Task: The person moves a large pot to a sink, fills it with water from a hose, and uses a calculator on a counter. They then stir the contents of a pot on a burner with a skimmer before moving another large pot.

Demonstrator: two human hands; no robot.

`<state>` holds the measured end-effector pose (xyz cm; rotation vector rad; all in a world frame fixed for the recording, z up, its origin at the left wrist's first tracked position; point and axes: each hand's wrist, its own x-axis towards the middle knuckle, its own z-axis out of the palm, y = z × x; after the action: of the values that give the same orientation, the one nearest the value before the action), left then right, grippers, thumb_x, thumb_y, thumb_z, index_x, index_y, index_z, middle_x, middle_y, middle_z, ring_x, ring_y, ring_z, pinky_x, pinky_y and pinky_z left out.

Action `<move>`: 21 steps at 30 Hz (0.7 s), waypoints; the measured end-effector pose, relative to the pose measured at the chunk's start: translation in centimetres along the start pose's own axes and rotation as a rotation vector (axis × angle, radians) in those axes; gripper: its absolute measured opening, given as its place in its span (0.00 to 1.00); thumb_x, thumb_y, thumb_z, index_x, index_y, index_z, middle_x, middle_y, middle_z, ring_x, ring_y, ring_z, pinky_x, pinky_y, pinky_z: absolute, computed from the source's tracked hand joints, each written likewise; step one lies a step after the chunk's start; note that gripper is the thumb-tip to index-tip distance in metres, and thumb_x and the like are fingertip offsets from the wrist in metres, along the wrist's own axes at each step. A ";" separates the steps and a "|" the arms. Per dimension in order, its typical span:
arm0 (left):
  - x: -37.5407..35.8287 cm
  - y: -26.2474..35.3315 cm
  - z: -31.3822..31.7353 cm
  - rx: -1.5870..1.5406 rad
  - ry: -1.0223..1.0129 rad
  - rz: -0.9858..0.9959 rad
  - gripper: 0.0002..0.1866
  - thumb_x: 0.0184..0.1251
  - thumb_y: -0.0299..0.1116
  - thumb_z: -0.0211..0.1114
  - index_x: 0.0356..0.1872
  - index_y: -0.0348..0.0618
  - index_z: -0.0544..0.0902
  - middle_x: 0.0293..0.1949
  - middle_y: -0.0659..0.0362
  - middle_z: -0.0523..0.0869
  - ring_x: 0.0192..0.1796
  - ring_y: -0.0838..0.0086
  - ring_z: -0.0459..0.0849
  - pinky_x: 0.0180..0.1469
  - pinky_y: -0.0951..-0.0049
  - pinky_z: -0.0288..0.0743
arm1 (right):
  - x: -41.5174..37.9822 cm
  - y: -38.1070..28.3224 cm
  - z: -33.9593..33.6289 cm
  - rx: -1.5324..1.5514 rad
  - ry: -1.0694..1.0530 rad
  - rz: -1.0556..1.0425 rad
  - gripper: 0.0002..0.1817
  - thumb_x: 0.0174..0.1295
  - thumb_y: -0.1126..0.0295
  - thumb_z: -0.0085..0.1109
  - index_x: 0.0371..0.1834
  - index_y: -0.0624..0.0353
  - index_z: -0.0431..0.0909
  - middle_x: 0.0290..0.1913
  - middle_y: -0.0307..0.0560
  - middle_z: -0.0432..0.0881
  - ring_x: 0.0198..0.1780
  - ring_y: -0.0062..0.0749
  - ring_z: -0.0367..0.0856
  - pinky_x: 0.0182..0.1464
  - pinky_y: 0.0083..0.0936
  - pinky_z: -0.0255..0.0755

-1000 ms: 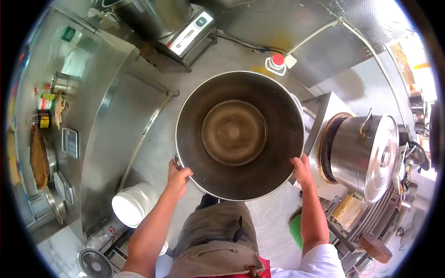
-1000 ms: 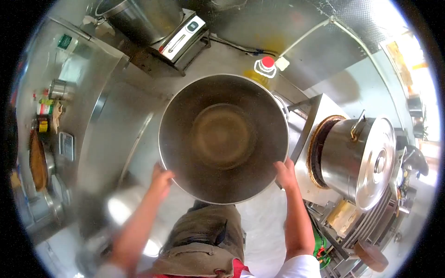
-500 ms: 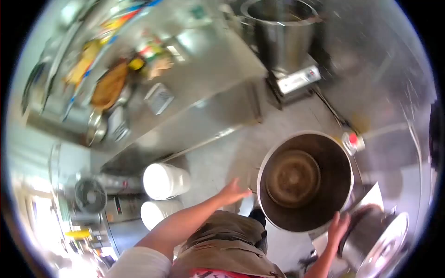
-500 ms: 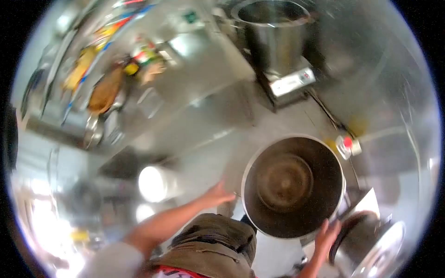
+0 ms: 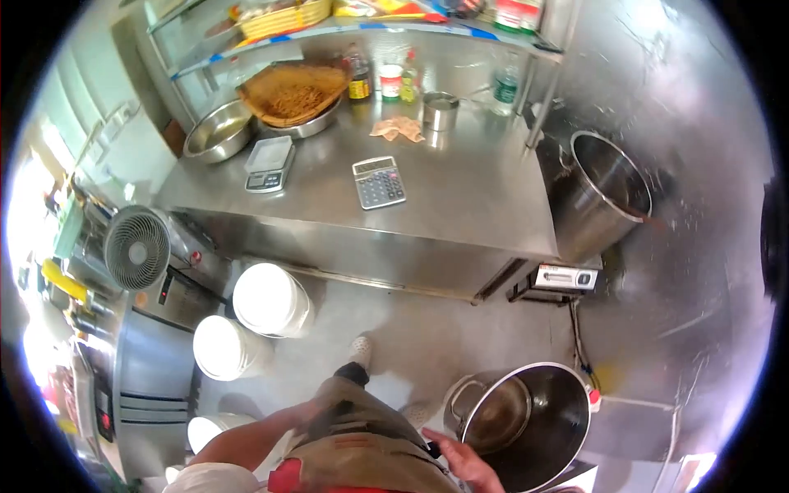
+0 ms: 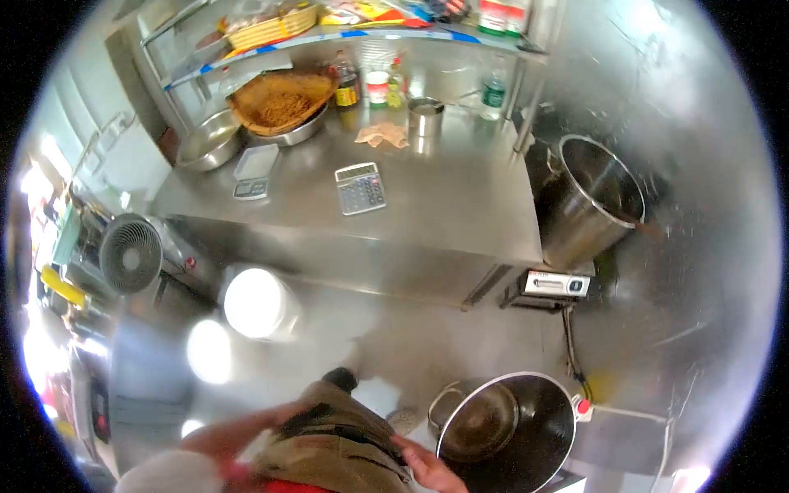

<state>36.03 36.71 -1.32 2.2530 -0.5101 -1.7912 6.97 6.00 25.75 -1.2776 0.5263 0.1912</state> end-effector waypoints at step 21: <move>4.0 15.0 -26.4 0.619 0.107 0.605 0.11 0.61 0.36 0.51 0.35 0.43 0.79 0.31 0.51 0.84 0.35 0.56 0.83 0.38 0.58 0.77 | 27.4 8.5 -7.9 -0.283 0.010 0.459 0.35 0.67 0.41 0.34 0.65 0.57 0.64 0.65 0.55 0.66 0.65 0.47 0.63 0.63 0.37 0.58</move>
<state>60.51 20.26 6.98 2.1470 -1.6951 -1.2992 25.11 -3.06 3.95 -1.4157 0.8192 0.6620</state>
